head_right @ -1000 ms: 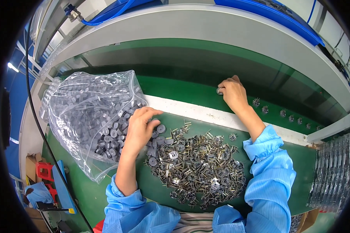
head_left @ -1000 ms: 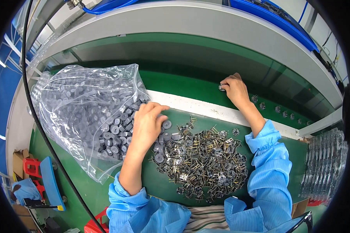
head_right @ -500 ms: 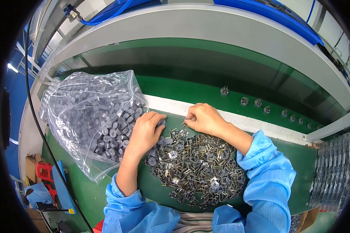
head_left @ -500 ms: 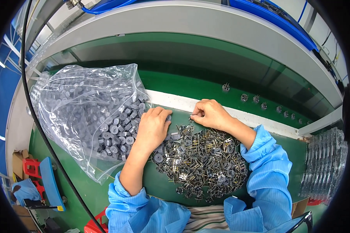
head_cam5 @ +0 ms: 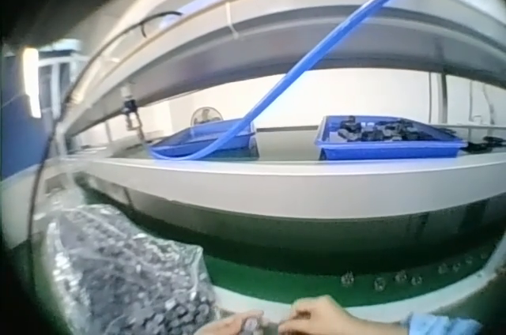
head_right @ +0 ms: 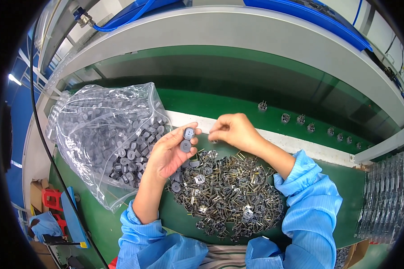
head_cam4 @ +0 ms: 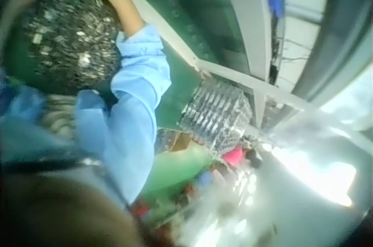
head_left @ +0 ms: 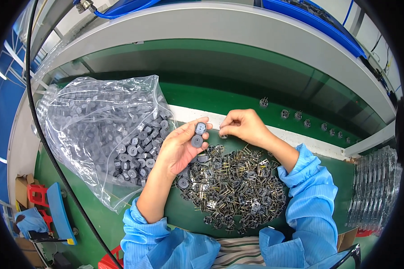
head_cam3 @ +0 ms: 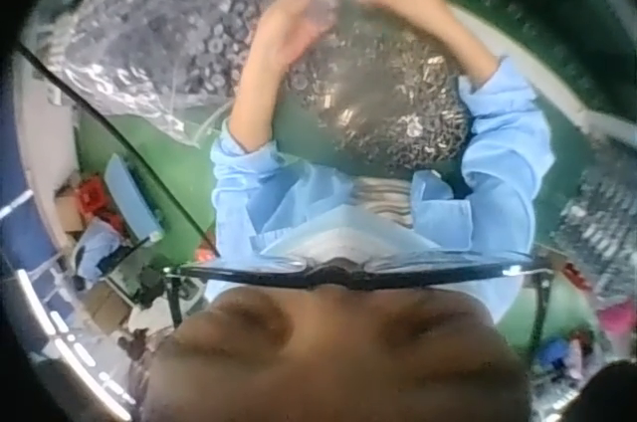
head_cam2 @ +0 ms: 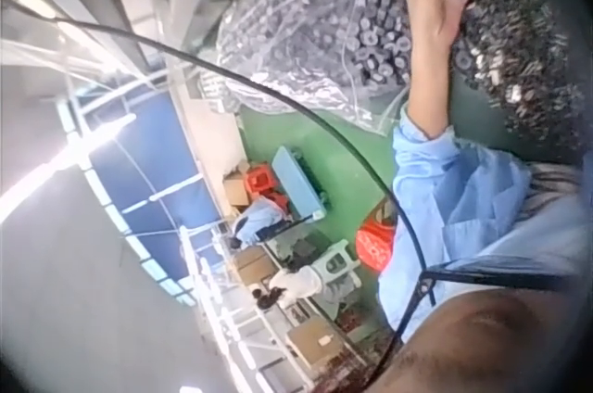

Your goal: The person inserts small metal pins into grey plastic housings by hand at a workbench.

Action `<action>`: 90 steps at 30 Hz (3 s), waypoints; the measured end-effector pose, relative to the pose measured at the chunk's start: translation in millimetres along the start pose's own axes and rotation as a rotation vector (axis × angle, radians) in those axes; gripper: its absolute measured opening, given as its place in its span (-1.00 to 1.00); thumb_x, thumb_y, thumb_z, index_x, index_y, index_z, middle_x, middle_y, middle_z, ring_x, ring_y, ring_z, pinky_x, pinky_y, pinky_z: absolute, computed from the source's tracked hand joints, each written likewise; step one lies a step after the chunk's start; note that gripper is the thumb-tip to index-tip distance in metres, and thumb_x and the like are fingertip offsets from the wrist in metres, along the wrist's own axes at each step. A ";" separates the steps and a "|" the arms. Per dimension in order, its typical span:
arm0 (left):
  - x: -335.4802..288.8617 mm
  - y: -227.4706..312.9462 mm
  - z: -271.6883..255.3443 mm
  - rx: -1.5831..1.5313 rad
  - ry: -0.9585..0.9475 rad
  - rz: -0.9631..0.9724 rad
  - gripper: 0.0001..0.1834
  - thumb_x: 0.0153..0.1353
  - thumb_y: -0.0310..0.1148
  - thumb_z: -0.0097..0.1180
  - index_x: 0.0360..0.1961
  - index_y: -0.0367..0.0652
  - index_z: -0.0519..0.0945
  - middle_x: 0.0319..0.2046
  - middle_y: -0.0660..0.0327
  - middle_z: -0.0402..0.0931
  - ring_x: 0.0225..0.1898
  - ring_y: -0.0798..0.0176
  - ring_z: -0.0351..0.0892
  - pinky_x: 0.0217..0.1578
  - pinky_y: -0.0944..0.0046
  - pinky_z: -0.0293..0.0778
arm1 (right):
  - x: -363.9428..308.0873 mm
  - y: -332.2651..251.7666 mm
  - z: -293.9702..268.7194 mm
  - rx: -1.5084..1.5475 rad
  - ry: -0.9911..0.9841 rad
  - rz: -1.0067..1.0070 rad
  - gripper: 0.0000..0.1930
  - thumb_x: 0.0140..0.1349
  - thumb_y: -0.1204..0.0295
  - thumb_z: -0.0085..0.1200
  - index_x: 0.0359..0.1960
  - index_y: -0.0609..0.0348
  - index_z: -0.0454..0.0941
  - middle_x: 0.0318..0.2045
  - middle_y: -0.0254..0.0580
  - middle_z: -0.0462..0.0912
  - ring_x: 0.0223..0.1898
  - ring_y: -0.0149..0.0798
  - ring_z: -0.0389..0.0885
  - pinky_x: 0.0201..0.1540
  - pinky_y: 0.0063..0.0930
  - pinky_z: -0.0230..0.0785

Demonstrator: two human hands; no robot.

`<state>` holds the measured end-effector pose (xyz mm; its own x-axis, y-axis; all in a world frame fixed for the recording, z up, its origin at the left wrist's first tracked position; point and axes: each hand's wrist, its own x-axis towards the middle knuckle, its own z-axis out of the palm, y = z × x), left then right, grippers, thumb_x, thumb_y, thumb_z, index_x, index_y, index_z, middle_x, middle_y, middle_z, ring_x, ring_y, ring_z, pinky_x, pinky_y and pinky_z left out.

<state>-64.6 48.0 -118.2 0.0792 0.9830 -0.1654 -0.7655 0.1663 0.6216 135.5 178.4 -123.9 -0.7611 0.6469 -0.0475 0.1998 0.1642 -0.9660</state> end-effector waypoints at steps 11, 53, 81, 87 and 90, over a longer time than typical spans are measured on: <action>-0.8 -16.3 2.2 0.544 0.052 -0.015 -0.69 0.54 -0.24 -0.04 0.00 -0.29 0.56 -0.30 0.21 0.60 -0.42 0.41 0.56 -0.43 0.44 0.42 | -15.2 -24.3 18.1 -0.457 0.131 -0.722 -0.88 0.14 0.52 0.28 -0.38 0.21 0.55 -0.38 -0.17 0.57 -0.25 -0.07 0.58 -0.24 -0.22 0.45; -2.4 -31.4 8.7 1.563 0.046 0.821 -0.58 0.10 -0.57 0.35 -0.07 -0.29 0.41 -0.28 -0.06 0.57 -0.29 -0.15 0.62 -0.31 0.06 0.53 | -21.6 -23.7 26.1 -0.189 0.063 -0.369 -0.89 0.27 0.56 0.19 -0.24 0.33 0.52 -0.37 -0.14 0.62 -0.36 -0.28 0.63 -0.33 -0.42 0.48; 0.5 -11.9 -16.7 0.231 0.031 0.270 -0.62 0.35 -0.30 0.25 0.13 -0.16 0.54 -0.03 0.20 0.59 -0.12 0.38 0.47 -0.18 0.45 0.33 | -10.8 -3.6 2.4 -0.814 -0.110 -0.161 -0.74 0.15 0.25 0.31 -0.50 0.21 0.69 -0.56 -0.07 0.68 -0.46 0.00 0.69 -0.31 -0.10 0.52; 0.4 -13.6 -5.1 0.174 0.029 0.243 -0.58 0.32 -0.43 0.26 0.17 -0.21 0.51 0.04 0.09 0.59 -0.14 0.37 0.54 -0.20 0.45 0.47 | -12.6 -16.7 -12.9 -0.962 -0.121 -0.022 -0.71 0.09 0.19 0.38 -0.35 0.16 0.70 -0.45 -0.11 0.69 -0.31 0.01 0.70 -0.24 -0.11 0.50; 1.5 -15.7 -4.1 0.219 0.063 0.250 -0.61 0.31 -0.53 0.22 0.15 -0.25 0.50 0.03 0.05 0.60 -0.12 0.34 0.59 -0.13 0.42 0.55 | -8.6 -3.9 -16.9 -0.633 -0.293 -0.441 -0.76 0.08 0.35 0.38 -0.27 0.18 0.68 -0.34 -0.14 0.63 -0.19 0.00 0.67 -0.14 -0.17 0.50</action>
<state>-55.1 46.5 -131.4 -0.1383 0.9899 -0.0303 -0.6004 -0.0595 0.7975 151.7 184.8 -115.4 -0.9635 0.2190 0.1538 0.0883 0.8028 -0.5897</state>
